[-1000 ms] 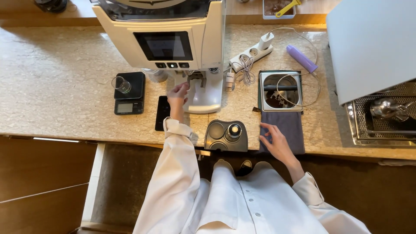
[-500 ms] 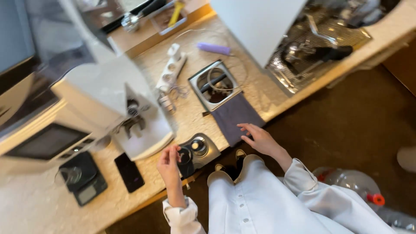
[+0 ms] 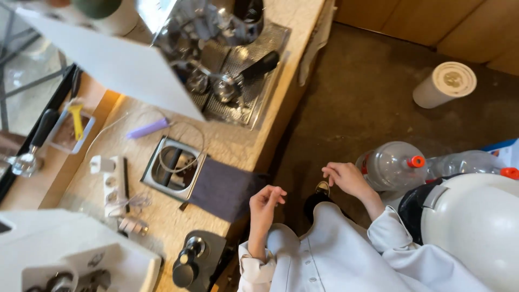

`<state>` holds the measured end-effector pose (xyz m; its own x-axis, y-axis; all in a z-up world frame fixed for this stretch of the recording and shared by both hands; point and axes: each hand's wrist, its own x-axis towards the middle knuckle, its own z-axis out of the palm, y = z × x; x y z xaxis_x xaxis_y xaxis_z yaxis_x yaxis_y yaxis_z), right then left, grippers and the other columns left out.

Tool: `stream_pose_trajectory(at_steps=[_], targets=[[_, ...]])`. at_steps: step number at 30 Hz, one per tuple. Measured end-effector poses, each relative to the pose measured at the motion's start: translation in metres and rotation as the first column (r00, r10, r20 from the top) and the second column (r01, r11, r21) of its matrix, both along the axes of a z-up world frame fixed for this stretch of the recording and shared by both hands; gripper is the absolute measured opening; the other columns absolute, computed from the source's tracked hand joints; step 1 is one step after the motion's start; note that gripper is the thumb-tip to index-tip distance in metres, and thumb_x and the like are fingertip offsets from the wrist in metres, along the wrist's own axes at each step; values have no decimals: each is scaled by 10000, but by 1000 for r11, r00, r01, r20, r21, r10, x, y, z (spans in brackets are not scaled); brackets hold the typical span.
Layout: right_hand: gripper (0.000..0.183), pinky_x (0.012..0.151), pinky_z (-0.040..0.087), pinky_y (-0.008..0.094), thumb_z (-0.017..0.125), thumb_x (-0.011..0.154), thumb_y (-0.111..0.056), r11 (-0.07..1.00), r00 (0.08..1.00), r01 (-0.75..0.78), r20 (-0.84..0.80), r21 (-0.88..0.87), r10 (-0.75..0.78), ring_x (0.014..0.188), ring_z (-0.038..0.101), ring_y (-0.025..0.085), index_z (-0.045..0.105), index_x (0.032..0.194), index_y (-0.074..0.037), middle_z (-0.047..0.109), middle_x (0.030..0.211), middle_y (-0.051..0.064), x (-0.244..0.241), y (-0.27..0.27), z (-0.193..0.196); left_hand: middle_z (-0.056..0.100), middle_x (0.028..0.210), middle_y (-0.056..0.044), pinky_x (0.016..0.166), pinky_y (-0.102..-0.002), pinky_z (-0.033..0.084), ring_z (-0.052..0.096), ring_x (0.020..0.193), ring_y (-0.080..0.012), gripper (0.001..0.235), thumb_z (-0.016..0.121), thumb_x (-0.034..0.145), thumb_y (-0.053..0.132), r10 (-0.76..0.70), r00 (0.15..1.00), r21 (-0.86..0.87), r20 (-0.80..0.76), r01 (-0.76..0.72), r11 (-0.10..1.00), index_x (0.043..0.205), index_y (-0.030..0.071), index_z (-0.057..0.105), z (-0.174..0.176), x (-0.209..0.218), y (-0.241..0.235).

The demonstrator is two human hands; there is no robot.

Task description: The person cleans a coffee machine by spraying cleaner and scrubbing the dispensing area with a toothbrush, then wiping the surface with a cloth. The person moves between the counter and sink to retrieve cleaning supplies.

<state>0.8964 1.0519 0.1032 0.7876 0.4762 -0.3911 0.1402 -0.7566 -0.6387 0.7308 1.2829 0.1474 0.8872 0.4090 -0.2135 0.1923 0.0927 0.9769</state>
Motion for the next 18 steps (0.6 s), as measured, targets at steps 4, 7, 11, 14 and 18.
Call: stream_pose_trajectory(at_steps=[4,7,11,14,18], targets=[[318,868,596,409,476,1087,-259,989,989,145,22,41,-146,949,779,278,719,902,-167,832,806,54,54,-74,-16,722,666,-97,644,-263,532,569,695,-142,268,606,1024,210,-135,991,-3,15,135,991,891,63,786,8,79,-36],[230,919,585,442,480,1072,-240,985,977,157,135,65,-165,966,769,287,701,1012,-218,835,900,29,101,-127,-26,774,807,-105,720,-292,551,590,790,-163,165,638,995,150,-187,982,50,-21,188,981,992,96,794,9,147,-62],[121,933,576,436,632,989,-307,969,954,239,174,57,-245,980,745,294,679,1095,-274,825,870,14,140,-183,-20,772,752,-60,714,-273,501,588,760,-126,54,747,924,159,-181,982,86,-51,185,979,924,120,783,15,221,-97],[169,908,568,387,655,983,-379,944,931,324,152,68,-331,895,766,247,700,912,-233,802,706,-11,167,-209,-8,743,653,-42,665,-251,464,542,677,-97,104,779,901,211,-199,978,100,-57,203,974,843,126,767,7,272,-118],[297,826,581,324,595,1032,-373,908,905,407,90,97,-416,788,779,209,752,828,-224,791,640,-20,205,-225,-24,724,616,-57,603,-246,494,544,614,-121,229,673,987,252,-188,982,116,3,187,975,819,134,775,1,344,-136]])
